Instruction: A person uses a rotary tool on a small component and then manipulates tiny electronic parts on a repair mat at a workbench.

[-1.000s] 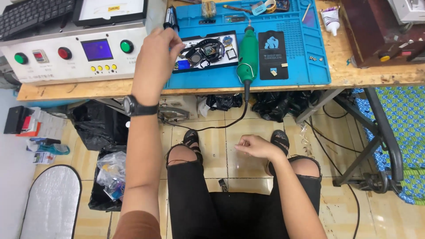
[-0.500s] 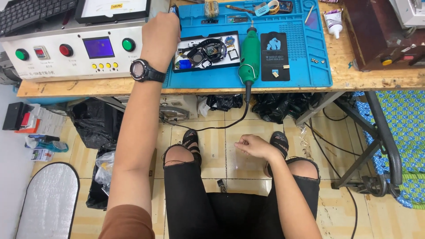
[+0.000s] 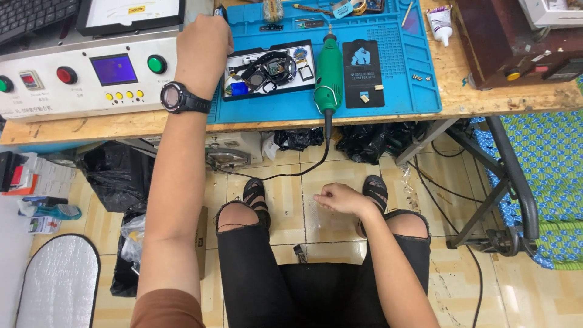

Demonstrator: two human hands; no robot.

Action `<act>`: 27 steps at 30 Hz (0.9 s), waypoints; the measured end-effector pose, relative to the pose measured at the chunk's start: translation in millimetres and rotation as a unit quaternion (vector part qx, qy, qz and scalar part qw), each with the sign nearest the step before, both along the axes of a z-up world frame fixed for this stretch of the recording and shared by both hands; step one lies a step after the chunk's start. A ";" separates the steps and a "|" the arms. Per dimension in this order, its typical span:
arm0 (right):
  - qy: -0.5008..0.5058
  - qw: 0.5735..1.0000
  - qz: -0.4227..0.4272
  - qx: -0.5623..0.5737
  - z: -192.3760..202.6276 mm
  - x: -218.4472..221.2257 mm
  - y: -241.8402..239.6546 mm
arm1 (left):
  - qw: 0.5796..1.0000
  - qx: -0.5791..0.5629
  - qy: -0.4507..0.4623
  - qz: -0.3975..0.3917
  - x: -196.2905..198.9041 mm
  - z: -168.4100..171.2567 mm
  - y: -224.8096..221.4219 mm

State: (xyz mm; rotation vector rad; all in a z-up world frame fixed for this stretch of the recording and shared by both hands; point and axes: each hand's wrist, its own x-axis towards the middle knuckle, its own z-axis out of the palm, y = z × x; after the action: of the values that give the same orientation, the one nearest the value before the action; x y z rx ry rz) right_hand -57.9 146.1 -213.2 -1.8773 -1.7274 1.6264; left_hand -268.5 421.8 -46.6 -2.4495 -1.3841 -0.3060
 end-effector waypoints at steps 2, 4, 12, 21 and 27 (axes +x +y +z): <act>-0.009 1.000 -0.023 -0.017 2.1 0.0 0.6 | 0.999 -0.017 -0.015 -0.023 -0.9 10.1 -13.7; -0.002 1.000 -0.007 0.002 1.4 3.4 4.3 | 0.998 0.040 -0.018 -0.045 1.9 24.3 -25.0; 0.036 0.997 0.065 0.019 18.5 12.4 -16.5 | 0.943 -0.003 -0.288 -0.166 27.5 66.8 -191.6; -0.029 0.917 -0.272 0.291 178.0 35.3 -17.3 | 0.884 -0.220 -0.381 -0.154 37.4 39.4 -230.8; -0.235 0.828 -0.328 0.389 154.2 43.5 51.9 | 0.865 -0.254 -0.403 -0.157 52.9 40.7 -234.0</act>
State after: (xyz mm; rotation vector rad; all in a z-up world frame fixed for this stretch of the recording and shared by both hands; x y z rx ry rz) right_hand -14.4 198.0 -59.0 -2.1003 -1.2850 0.1514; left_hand -215.6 187.8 -5.9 -3.1778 -1.4615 -1.3264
